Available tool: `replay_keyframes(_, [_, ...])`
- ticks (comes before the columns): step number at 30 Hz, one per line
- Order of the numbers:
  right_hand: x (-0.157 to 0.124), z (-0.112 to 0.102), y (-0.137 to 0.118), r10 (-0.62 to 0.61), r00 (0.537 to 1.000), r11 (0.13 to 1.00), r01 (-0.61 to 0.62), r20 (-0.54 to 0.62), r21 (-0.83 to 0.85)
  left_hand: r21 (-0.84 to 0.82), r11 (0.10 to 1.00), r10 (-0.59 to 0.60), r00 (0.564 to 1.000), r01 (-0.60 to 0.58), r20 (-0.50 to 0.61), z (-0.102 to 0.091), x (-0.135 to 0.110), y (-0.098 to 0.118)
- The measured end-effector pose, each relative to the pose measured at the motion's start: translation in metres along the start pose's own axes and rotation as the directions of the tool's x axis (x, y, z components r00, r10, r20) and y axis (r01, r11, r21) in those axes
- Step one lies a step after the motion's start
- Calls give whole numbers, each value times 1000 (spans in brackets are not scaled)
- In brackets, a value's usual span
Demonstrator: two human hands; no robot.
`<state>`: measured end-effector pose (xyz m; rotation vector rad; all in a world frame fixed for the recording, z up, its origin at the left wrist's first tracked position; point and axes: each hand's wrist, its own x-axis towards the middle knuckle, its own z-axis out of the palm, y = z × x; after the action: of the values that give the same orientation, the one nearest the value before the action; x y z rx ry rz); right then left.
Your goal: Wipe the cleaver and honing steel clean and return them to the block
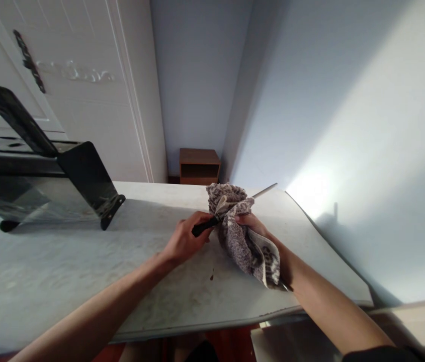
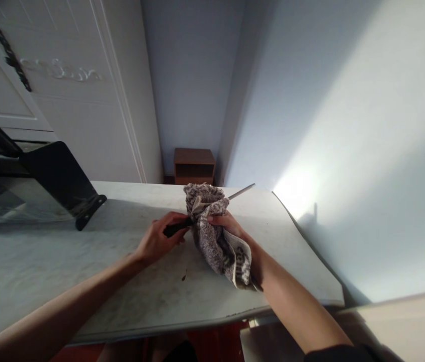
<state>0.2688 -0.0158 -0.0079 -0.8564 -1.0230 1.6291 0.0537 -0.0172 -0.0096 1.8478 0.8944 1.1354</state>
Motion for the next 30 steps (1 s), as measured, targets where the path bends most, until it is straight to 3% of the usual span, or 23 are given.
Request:
replay_keyframes(2, [0, 1, 1, -1, 1000, 1000, 1, 8, -25, 231, 950, 212, 977, -208, 8, 2, -4, -5])
replay_keyframes(5, [2, 5, 2, -37, 999, 998, 37, -10, -53, 445, 788, 428, 898, -424, 99, 4, -7, -8])
replay_keyframes(7, [3, 8, 2, -81, 995, 995, 78, -64, -57, 532, 703, 462, 872, -473, 165, 5, -7, -5])
replay_keyframes(9, [3, 11, 1, -117, 986, 993, 111, -120, -50, 583, 663, 438, 875, -469, 206, 7, -6, -2])
replay_keyframes(12, [2, 14, -1, -148, 974, 989, 143, -169, -43, 596, 697, 346, 915, -398, 206, 8, -6, 2])
replay_keyframes(17, [-1, 14, -3, -206, 955, 977, 188, -214, -102, 411, 882, 216, 973, -229, 79, 4, -5, 7])
replay_keyframes(20, [-2, 14, -5, -221, 954, 970, 194, -202, -147, 333, 932, 108, 987, -142, 118, -2, -2, 13])
replay_keyframes(25, [-1, 12, -7, -226, 946, 969, 193, -232, -156, 353, 935, -92, 980, 24, 179, -11, 6, 21])
replay_keyframes(28, [1, 9, -6, -243, 932, 968, 214, -268, -132, 217, 970, -158, 961, 109, 227, -14, 10, 20])
replay_keyframes(30, [0, 7, -7, -249, 928, 967, 224, -278, -119, 71, 973, -231, 916, 220, 327, -18, 12, 16])
